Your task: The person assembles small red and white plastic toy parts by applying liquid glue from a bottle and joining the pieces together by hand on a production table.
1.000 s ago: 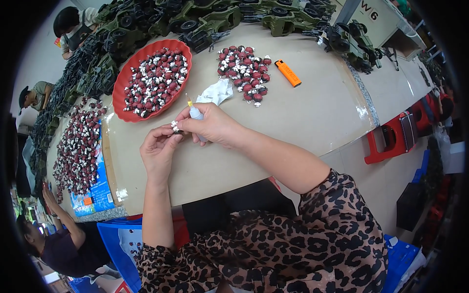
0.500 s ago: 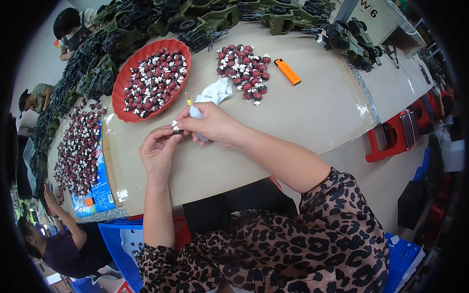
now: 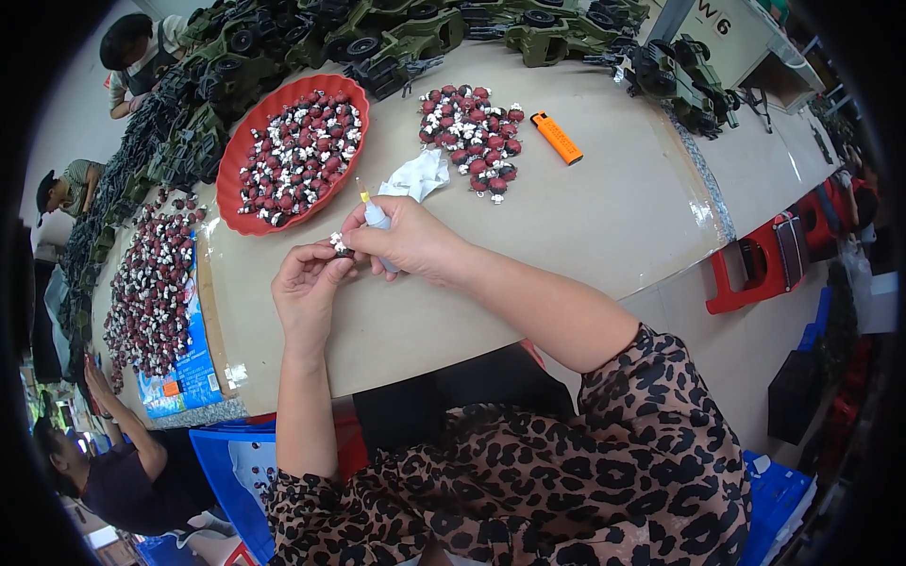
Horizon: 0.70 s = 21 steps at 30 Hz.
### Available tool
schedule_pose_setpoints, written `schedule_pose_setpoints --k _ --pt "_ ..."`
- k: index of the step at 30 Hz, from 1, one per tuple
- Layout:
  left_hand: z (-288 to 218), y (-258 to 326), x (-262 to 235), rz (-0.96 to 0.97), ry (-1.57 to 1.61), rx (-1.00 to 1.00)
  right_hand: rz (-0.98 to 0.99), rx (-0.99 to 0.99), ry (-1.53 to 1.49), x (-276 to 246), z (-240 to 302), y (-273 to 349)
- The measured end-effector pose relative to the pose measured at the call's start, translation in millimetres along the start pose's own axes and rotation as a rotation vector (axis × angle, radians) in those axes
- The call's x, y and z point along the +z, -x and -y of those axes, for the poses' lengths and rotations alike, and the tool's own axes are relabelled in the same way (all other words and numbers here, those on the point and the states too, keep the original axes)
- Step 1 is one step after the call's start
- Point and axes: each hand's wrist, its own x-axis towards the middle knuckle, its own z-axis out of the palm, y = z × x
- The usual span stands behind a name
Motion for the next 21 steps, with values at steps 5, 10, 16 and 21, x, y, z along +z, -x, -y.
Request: schedule_pose_setpoints --k 5,10,16,21 --pt "2.3 1.1 -1.2 -0.017 -0.021 0.033 0.003 0.007 0.001 1.2 1.1 0.1" --pt "3.3 1.8 -1.4 -0.026 -0.044 0.066 0.012 0.004 0.01 0.5 1.8 0.2" --pt "0.6 0.6 0.7 -0.067 -0.09 0.074 -0.039 -0.012 0.12 3.0 10.5 5.5" --pt "0.0 0.5 -2.9 -0.13 -0.114 0.053 -0.1 -0.072 0.094 -7.6 11.2 5.8"
